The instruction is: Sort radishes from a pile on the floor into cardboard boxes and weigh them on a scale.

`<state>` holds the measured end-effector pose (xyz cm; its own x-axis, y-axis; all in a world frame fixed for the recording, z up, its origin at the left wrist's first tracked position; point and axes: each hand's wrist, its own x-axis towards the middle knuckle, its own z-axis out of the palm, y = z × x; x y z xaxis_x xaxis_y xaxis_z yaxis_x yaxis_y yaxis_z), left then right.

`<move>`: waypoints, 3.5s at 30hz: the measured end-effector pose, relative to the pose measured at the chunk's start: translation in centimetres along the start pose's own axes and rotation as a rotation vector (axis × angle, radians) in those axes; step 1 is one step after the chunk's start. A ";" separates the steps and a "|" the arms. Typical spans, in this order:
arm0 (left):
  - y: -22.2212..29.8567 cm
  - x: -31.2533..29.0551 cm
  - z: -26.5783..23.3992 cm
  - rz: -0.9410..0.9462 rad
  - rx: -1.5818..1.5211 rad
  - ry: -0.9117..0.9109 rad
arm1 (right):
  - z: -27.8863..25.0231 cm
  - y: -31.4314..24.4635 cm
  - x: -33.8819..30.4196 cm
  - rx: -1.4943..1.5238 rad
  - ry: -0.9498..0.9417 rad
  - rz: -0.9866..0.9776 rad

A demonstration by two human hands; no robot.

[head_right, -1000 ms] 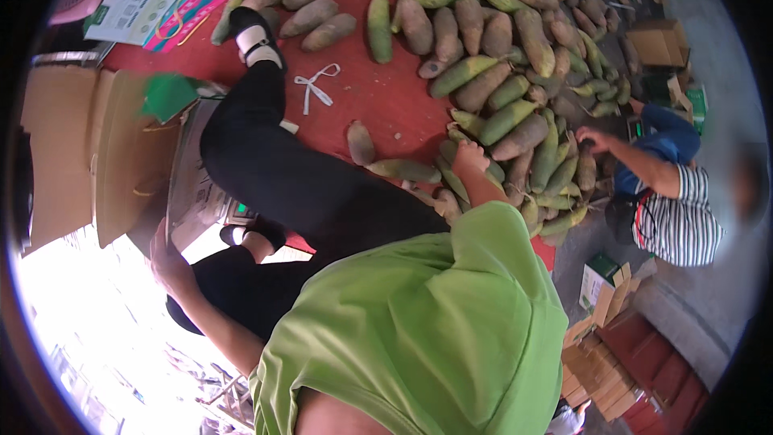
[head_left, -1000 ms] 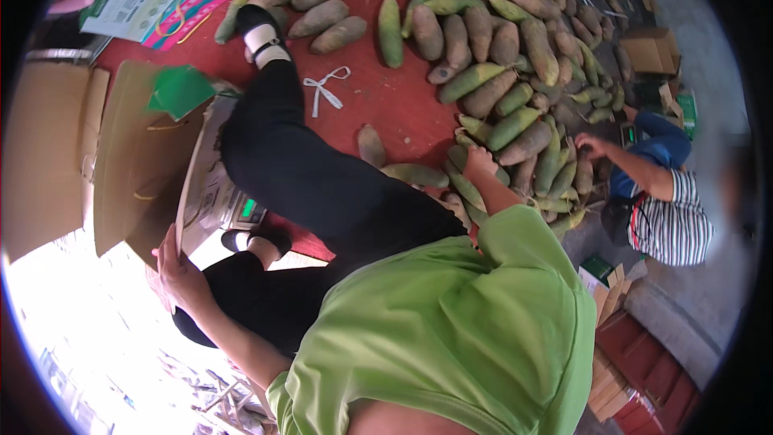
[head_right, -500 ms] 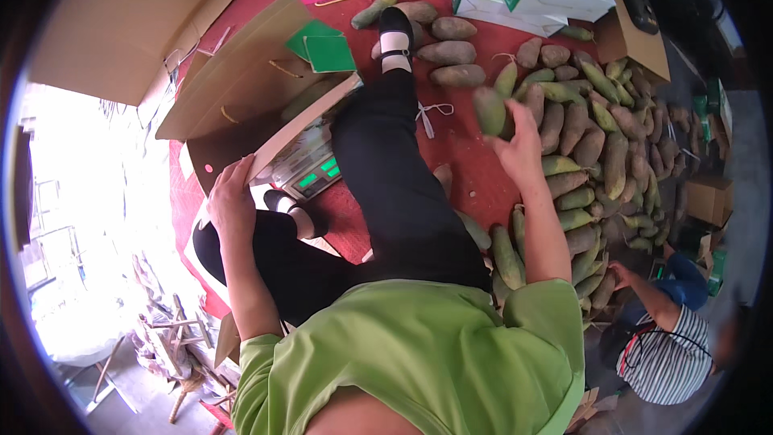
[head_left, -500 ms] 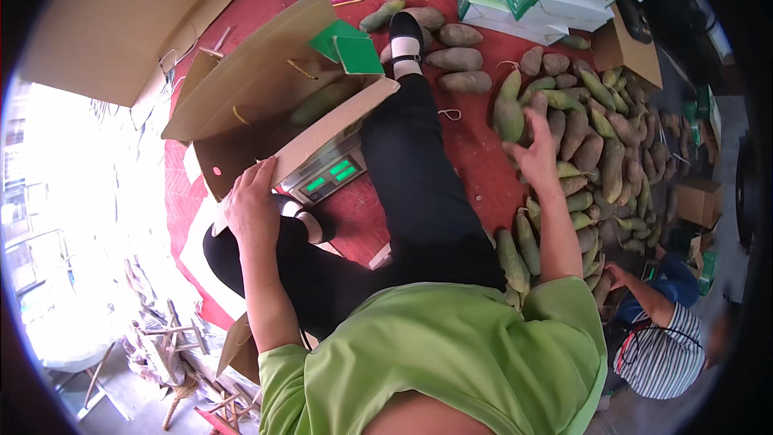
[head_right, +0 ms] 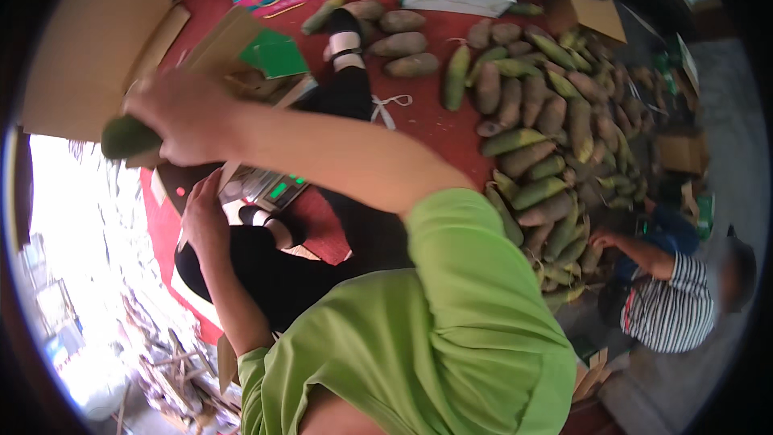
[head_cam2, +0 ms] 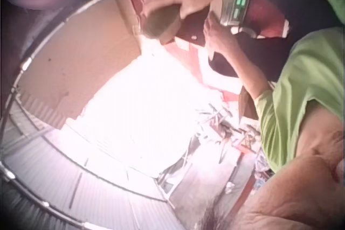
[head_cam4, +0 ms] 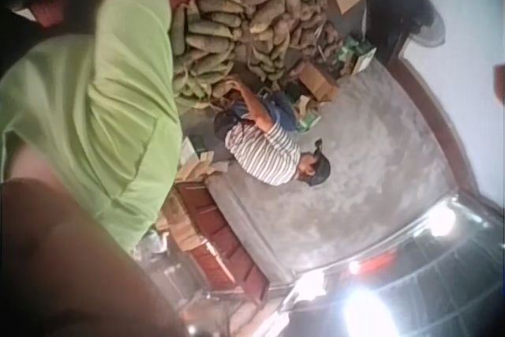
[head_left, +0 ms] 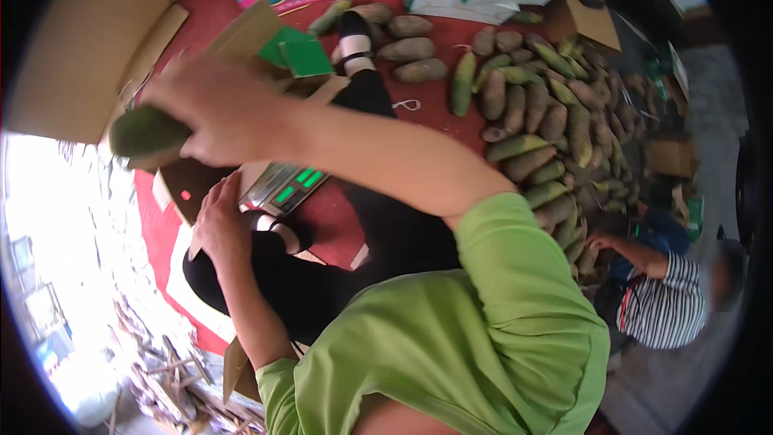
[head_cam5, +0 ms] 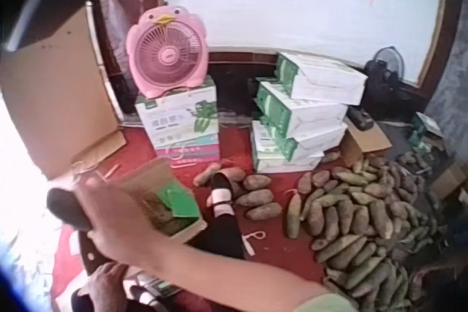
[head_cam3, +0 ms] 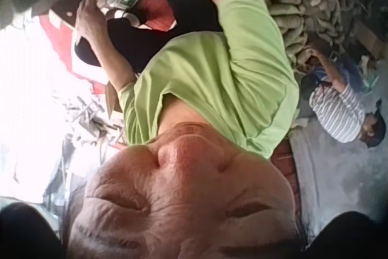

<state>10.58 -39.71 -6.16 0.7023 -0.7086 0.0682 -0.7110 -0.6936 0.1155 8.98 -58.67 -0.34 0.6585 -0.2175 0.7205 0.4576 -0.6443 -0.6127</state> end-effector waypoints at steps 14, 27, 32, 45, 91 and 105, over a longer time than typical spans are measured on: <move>-0.3 0.1 0.5 0.022 0.053 -0.047 | -7.1 0.9 -8.1 0.108 0.041 0.410; -0.6 0.3 1.3 0.045 -0.030 -0.013 | -19.7 8.8 -50.7 -0.654 -0.207 1.522; -0.1 0.2 0.8 0.039 0.057 0.001 | -15.0 6.1 -57.7 -0.621 -0.589 1.538; -1.0 0.3 1.7 0.103 0.088 0.078 | -8.9 6.1 -51.6 -0.382 -0.916 1.506; -0.4 -0.1 0.1 -0.010 -0.020 -0.068 | -6.9 3.7 -7.0 -0.047 0.050 0.377; -1.6 -0.3 0.3 0.110 -0.068 -0.007 | -13.6 8.7 -45.2 -0.475 -0.007 1.312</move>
<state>11.48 -38.46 -6.66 0.6200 -0.7808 0.0776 -0.7795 -0.6015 0.1751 -24.94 -64.36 -33.83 0.4474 -0.8464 -0.2888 -0.7311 -0.1601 -0.6632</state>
